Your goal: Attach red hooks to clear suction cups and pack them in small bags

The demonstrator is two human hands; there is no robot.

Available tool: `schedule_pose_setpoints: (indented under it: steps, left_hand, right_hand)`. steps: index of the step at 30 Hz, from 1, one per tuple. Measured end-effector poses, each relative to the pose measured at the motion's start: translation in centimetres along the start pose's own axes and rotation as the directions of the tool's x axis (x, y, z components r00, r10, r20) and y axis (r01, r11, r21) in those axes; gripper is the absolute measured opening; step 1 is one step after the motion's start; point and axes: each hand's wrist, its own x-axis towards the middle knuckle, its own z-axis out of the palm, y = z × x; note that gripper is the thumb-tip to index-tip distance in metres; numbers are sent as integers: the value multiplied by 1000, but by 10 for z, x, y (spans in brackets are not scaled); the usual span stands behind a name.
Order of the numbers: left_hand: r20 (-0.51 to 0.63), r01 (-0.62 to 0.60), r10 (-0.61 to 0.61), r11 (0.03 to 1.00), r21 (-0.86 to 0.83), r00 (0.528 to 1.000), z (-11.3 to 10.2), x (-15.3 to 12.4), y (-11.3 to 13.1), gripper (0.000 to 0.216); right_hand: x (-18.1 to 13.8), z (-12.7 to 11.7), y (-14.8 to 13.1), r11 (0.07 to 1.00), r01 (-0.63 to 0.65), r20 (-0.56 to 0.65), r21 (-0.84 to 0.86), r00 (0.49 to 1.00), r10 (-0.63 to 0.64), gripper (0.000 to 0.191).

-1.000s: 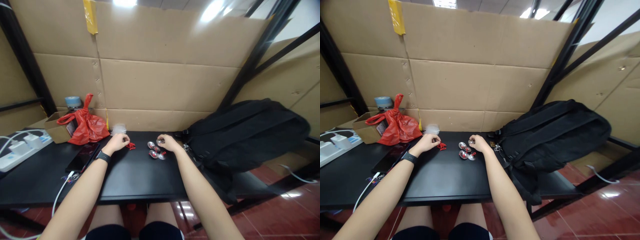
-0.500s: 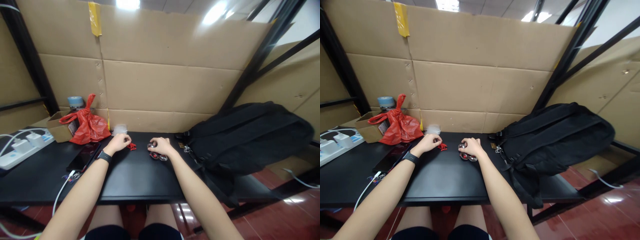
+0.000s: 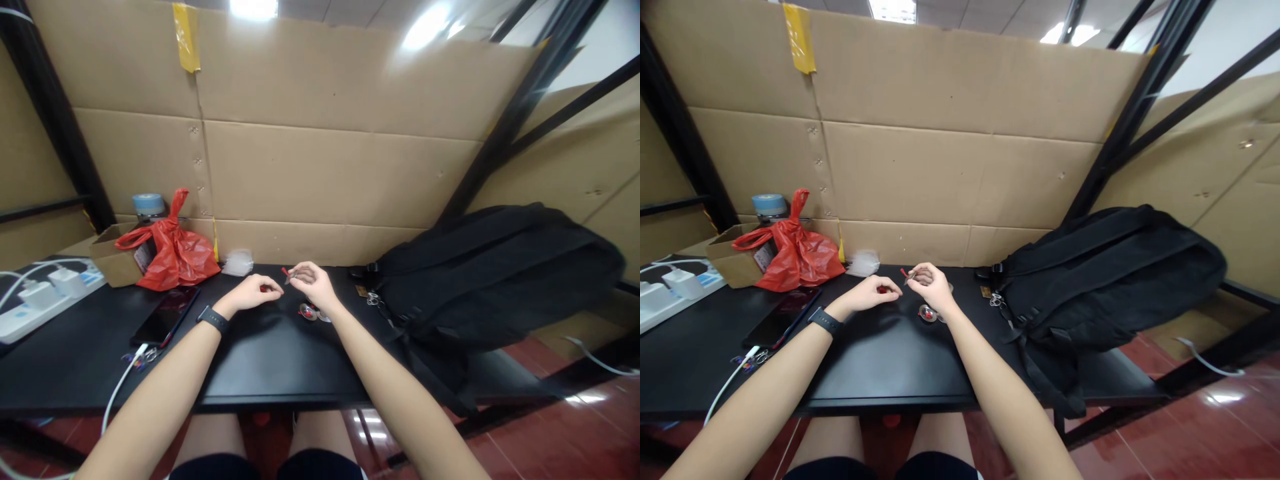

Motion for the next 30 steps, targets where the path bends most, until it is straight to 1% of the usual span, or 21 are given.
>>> schedule_pose_setpoints:
  steps: [1, 3, 6, 9, 11, 15, 17, 19, 21, 22, 23, 24, 26, 28, 30]
  left_hand:
    - [-10, -3, 3, 999, -54, 1000, 4, 2, 1, 25]
    - [-87, 1, -15, 988, -156, 996, 10, 5, 2, 28]
    - [-196, -11, -45, 962, -271, 980, 18, 8, 2, 31]
    - [-252, -31, -46, 955, -295, 967, 22, 10, 1, 29]
    - [-263, -33, -38, 965, -261, 964, 23, 10, 1, 26]
    - [-218, -14, -15, 991, -130, 976, 19, 8, 5, 28]
    - [-221, 9, -14, 1000, -23, 975, 13, 6, 8, 27]
    - [-239, 31, -2, 992, 118, 971, 6, 3, 8, 22]
    - [-251, 47, 23, 962, 269, 968, -4, 0, 4, 17]
    - [-252, 55, 34, 940, 337, 967, -8, -1, 0, 15]
    - [-250, 62, 41, 919, 390, 967, -13, -3, -5, 14]
    - [-248, 68, 45, 902, 427, 968, -17, -4, -10, 14]
    - [-233, 77, 35, 887, 455, 972, -23, -6, -21, 14]
    - [-210, 84, 15, 886, 456, 978, -26, -6, -30, 14]
    - [-185, 88, -3, 887, 454, 983, -27, -7, -36, 13]
  right_hand:
    - [-1, 3, -2, 997, 14, -16, 73, 1000, -13, 32]
    - [-2, 8, -5, 990, 28, -26, 139, 999, -25, 34]
    - [-3, 10, -5, 995, 19, -2, 101, 1000, -19, 37]
    - [-3, 10, -4, 999, 3, 24, 35, 1000, -4, 40]
    - [-4, 10, -3, 1000, -14, 47, 13, 999, 14, 43]
    - [-5, 12, -3, 999, -30, 77, 15, 997, 29, 50]
    - [-3, 10, -1, 999, -29, 59, 17, 998, 28, 51]
    - [1, 4, 3, 999, -32, 17, -17, 999, 32, 48]
    - [7, -11, 8, 990, -39, -38, -136, 999, 34, 42]
    - [10, -21, 12, 971, -43, -66, -235, 997, 28, 37]
    - [12, -32, 15, 928, -54, -101, -369, 995, 18, 34]
    - [13, -44, 19, 859, -76, -127, -507, 992, 13, 31]
    - [15, -67, 27, 715, -149, -170, -684, 985, 42, 29]
    - [15, -84, 34, 618, -213, -172, -757, 977, 126, 27]
    - [14, -94, 40, 586, -231, -147, -776, 971, 189, 24]
